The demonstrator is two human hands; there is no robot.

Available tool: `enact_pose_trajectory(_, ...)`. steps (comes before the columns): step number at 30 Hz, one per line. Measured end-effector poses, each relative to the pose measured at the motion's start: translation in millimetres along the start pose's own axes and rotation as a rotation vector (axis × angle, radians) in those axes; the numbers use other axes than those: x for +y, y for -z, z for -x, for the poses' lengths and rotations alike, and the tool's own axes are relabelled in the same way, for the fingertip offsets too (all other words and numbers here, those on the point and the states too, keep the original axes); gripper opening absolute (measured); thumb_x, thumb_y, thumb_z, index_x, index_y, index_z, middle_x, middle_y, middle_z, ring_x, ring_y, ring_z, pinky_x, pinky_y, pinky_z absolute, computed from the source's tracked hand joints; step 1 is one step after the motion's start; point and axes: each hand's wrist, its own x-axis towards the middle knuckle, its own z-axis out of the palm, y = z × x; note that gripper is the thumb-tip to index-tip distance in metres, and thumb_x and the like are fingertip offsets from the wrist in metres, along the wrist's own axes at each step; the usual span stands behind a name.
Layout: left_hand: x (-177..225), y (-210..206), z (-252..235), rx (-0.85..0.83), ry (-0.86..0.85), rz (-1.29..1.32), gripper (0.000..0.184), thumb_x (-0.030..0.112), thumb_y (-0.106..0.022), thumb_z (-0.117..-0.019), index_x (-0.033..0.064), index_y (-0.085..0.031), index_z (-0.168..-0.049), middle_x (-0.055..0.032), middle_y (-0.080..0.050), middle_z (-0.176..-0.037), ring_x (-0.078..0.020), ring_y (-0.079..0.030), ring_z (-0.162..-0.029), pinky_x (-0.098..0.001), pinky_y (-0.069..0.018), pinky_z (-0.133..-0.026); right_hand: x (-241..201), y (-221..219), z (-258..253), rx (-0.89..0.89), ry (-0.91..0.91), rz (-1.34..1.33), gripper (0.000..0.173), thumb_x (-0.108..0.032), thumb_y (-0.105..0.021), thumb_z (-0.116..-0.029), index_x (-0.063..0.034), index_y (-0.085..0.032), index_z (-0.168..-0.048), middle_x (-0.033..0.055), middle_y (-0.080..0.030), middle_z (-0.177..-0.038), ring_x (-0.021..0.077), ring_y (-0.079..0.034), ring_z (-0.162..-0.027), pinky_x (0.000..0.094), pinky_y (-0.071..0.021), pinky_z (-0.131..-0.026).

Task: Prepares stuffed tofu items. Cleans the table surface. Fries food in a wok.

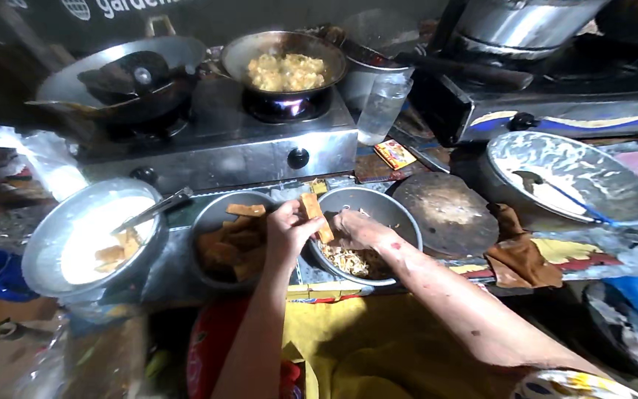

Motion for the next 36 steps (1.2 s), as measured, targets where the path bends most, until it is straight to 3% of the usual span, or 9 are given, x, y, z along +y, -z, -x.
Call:
enact_pose_trajectory(4, -1, -1, 0, -0.025, -0.011, 0.041, 0.033, -0.012, -0.074, -0.0779, -0.0046, -0.066, -0.109, -0.0093, -0.071, -0.084, -0.0130, -0.067, -0.065, -0.0290, -0.0598, -0.062, 19, -3, 2, 0.130, 0.052, -0.065, 0.014, -0.007, -0.070, -0.0905, 0.0056, -0.073, -0.095, 0.0237, -0.070, -0.095, 0.0413, -0.067, -0.097, 0.0591, -0.0496, -0.091)
enact_pose_trajectory(8, 2, -2, 3, -0.051, -0.006, 0.040, 0.035, -0.013, -0.074, -0.0780, -0.0053, -0.066, -0.111, -0.0076, -0.072, -0.081, -0.0109, -0.068, -0.065, -0.0276, -0.0600, -0.064, 17, 0, 32, 0.461, 0.047, -0.341, 0.007, -0.007, -0.070, -0.0900, -0.0010, -0.074, -0.089, 0.0122, -0.069, -0.078, 0.0238, -0.065, -0.074, 0.0466, -0.0523, -0.073)
enact_pose_trajectory(11, 0, -5, 4, -0.058, -0.003, -0.002, 0.038, -0.012, -0.075, -0.0769, -0.0073, -0.066, -0.113, -0.0049, -0.068, -0.071, -0.0102, -0.065, -0.059, -0.0275, -0.0593, -0.062, 19, -8, 43, 0.434, 0.023, -0.334, 0.011, -0.007, -0.069, -0.0891, 0.0022, -0.075, -0.090, 0.0171, -0.070, -0.082, 0.0302, -0.068, -0.080, 0.0529, -0.0526, -0.078)
enact_pose_trajectory(13, 4, -10, 4, -0.053, 0.003, -0.087, 0.040, -0.011, -0.077, -0.0764, -0.0078, -0.066, -0.115, -0.0050, -0.068, -0.072, -0.0095, -0.064, -0.060, -0.0263, -0.0587, -0.062, 20, -9, 53, 0.541, 0.020, -0.429, 0.010, -0.007, -0.071, -0.0893, 0.0012, -0.075, -0.093, 0.0139, -0.071, -0.082, 0.0227, -0.067, -0.077, 0.0450, -0.0530, -0.076)
enact_pose_trajectory(18, 10, -18, 10, -0.091, -0.040, -0.418, 0.034, -0.002, -0.081, -0.0792, -0.0036, -0.071, -0.112, -0.0107, -0.065, -0.102, -0.0090, -0.060, -0.076, -0.0227, -0.0539, -0.069, 20, -20, 67, 0.812, 0.095, -0.766, 0.012, -0.011, -0.075, -0.0840, -0.0029, -0.076, -0.093, -0.0003, -0.073, -0.080, -0.0005, -0.065, -0.069, 0.0194, -0.0547, -0.067)
enact_pose_trajectory(24, 11, -27, 13, -0.184, -0.030, -0.640, 0.034, 0.000, -0.074, -0.0836, -0.0026, -0.071, -0.117, -0.0140, -0.065, -0.111, -0.0167, -0.064, -0.092, -0.0307, -0.0554, -0.082, 4, -29, 69, 0.786, 0.203, -1.131, 0.014, 0.003, -0.076, -0.0795, -0.0047, -0.077, -0.091, -0.0049, -0.075, -0.080, -0.0006, -0.068, -0.072, 0.0179, -0.0583, -0.071)
enact_pose_trajectory(27, 13, -29, 15, -0.228, 0.012, -0.597, 0.032, -0.003, -0.072, -0.0826, -0.0043, -0.071, -0.114, -0.0146, -0.064, -0.110, -0.0166, -0.062, -0.091, -0.0299, -0.0531, -0.081, 2, -34, 66, 0.794, 0.184, -1.070, 0.011, 0.001, -0.074, -0.0809, -0.0032, -0.076, -0.091, -0.0051, -0.075, -0.081, -0.0030, -0.068, -0.073, 0.0160, -0.0573, -0.072)
enact_pose_trajectory(31, 6, -27, 12, -0.200, 0.038, -0.476, 0.029, -0.003, -0.070, -0.0830, -0.0052, -0.070, -0.111, -0.0127, -0.065, -0.103, -0.0102, -0.063, -0.073, -0.0246, -0.0568, -0.068, 2, -36, 65, 0.885, 0.185, -0.876, 0.011, -0.008, -0.074, -0.0844, -0.0012, -0.077, -0.093, -0.0012, -0.075, -0.085, -0.0046, -0.067, -0.074, 0.0138, -0.0559, -0.071)
enact_pose_trajectory(36, 3, -30, 13, -0.156, 0.049, -0.370, 0.021, -0.004, -0.067, -0.0848, -0.0058, -0.071, -0.106, -0.0144, -0.068, -0.103, -0.0129, -0.068, -0.077, -0.0285, -0.0600, -0.071, -9, -33, 68, 0.966, 0.126, -0.584, 0.015, -0.015, -0.072, -0.0878, -0.0013, -0.078, -0.092, 0.0082, -0.076, -0.090, 0.0035, -0.069, -0.081, 0.0179, -0.0556, -0.077)
